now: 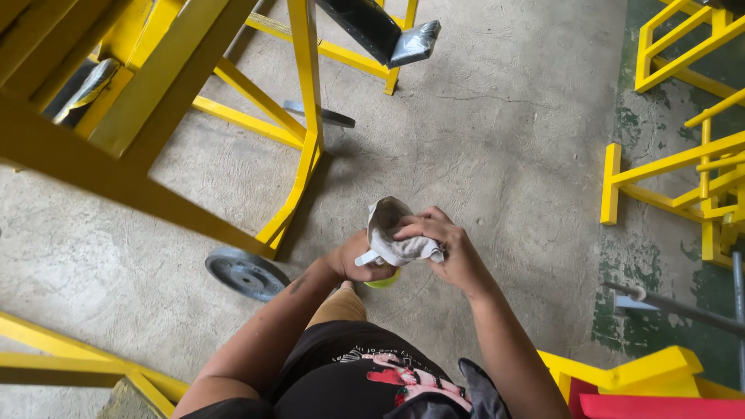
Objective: Cleaning and wiping down various gym equipment using a spray bottle and a cloth.
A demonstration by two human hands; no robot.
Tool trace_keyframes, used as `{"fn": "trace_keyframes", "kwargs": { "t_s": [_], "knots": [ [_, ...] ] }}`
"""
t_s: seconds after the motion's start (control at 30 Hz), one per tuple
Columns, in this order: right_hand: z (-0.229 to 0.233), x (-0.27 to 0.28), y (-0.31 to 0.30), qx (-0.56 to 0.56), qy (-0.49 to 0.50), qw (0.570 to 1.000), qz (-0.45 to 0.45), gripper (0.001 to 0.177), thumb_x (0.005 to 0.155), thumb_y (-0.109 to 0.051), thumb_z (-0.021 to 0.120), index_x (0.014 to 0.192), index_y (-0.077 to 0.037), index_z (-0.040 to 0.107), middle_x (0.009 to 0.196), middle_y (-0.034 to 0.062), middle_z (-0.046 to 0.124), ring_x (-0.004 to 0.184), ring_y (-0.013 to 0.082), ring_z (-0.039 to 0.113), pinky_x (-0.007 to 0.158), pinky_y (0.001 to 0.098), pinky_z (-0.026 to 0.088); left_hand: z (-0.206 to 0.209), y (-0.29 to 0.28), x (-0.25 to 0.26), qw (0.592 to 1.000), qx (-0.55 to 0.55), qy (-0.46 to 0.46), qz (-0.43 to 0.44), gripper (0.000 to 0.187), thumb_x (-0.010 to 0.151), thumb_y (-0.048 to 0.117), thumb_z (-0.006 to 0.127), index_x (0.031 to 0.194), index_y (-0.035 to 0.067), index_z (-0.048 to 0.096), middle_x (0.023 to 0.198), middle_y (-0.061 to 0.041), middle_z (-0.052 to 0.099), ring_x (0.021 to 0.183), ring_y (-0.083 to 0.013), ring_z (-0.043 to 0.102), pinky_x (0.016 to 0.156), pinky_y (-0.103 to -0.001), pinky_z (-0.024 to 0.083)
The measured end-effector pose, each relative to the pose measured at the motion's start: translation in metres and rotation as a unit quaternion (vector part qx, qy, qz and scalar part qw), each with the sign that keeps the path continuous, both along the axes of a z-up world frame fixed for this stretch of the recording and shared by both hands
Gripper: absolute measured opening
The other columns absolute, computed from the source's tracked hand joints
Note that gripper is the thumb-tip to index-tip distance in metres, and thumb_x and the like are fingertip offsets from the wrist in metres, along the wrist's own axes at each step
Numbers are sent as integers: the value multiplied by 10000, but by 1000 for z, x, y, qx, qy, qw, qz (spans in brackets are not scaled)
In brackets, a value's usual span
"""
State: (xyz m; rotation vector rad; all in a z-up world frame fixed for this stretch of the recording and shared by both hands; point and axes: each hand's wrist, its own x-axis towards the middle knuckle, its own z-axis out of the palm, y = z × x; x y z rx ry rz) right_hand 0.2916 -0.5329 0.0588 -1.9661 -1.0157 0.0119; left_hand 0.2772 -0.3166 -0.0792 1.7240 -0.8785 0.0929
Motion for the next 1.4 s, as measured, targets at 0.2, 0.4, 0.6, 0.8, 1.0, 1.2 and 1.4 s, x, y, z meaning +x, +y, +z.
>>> {"fn": "trace_keyframes", "kwargs": {
  "t_s": [0.2, 0.4, 0.6, 0.8, 1.0, 1.2, 1.4],
  "knots": [
    [-3, 113, 35, 68, 42, 995, 60, 386, 795, 48, 738, 1145, -115, 744, 1197, 56, 756, 1196, 244, 661, 1044, 389, 533, -5, 35, 85, 993, 22, 65, 95, 331, 827, 98, 687, 1156, 91, 657, 987, -109, 713, 857, -283, 699, 825, -361, 581],
    [-17, 201, 85, 104, 223, 969, -11, 322, 949, -123, 705, 1269, -93, 725, 1112, 36, 766, 1050, 148, 691, 905, 304, 550, 91, 79, 130, 953, 10, 215, 212, 523, 763, 55, 673, 1280, 108, 614, 1022, -80, 737, 824, -204, 718, 727, -351, 570],
    [-36, 274, 142, 302, 424, 853, -30, 439, 968, -236, 680, 1343, -20, 606, 1113, 42, 705, 1040, 134, 679, 896, 306, 560, 118, 120, 144, 932, -144, 158, 292, 504, 828, -3, 568, 1323, 80, 605, 1129, -104, 726, 935, -192, 743, 793, -318, 576],
    [12, 288, 207, 185, 362, 912, 50, 359, 1078, -234, 513, 1333, -20, 646, 1126, 63, 725, 1048, 145, 667, 908, 284, 523, 148, 138, 146, 863, 63, 64, 498, 265, 814, 16, 651, 1078, 48, 649, 897, -185, 702, 865, -414, 693, 737, -449, 571],
    [56, 309, 249, 189, 296, 872, 342, 365, 1101, -133, 496, 1436, 2, 546, 1412, 87, 629, 1353, 193, 575, 1193, 338, 456, 189, 143, 159, 816, 64, 40, 573, 294, 780, 31, 669, 1071, 42, 630, 904, -186, 696, 853, -435, 668, 732, -484, 550],
    [97, 395, 280, 200, 606, 727, 254, 409, 1062, -180, 495, 1440, -25, 473, 1376, 132, 623, 1273, 282, 617, 1097, 444, 515, 224, 136, 199, 772, -49, 53, 631, 372, 805, 40, 667, 1175, 62, 653, 857, -91, 674, 717, -235, 685, 711, -348, 564],
    [95, 439, 316, 166, 652, 667, 321, 466, 1065, -194, 513, 1500, -45, 438, 1414, 124, 594, 1294, 281, 600, 1131, 473, 495, 255, 144, 211, 711, -200, 88, 668, 381, 851, 8, 636, 1227, 67, 661, 896, -71, 737, 869, -134, 749, 772, -257, 590]
  ]
}}
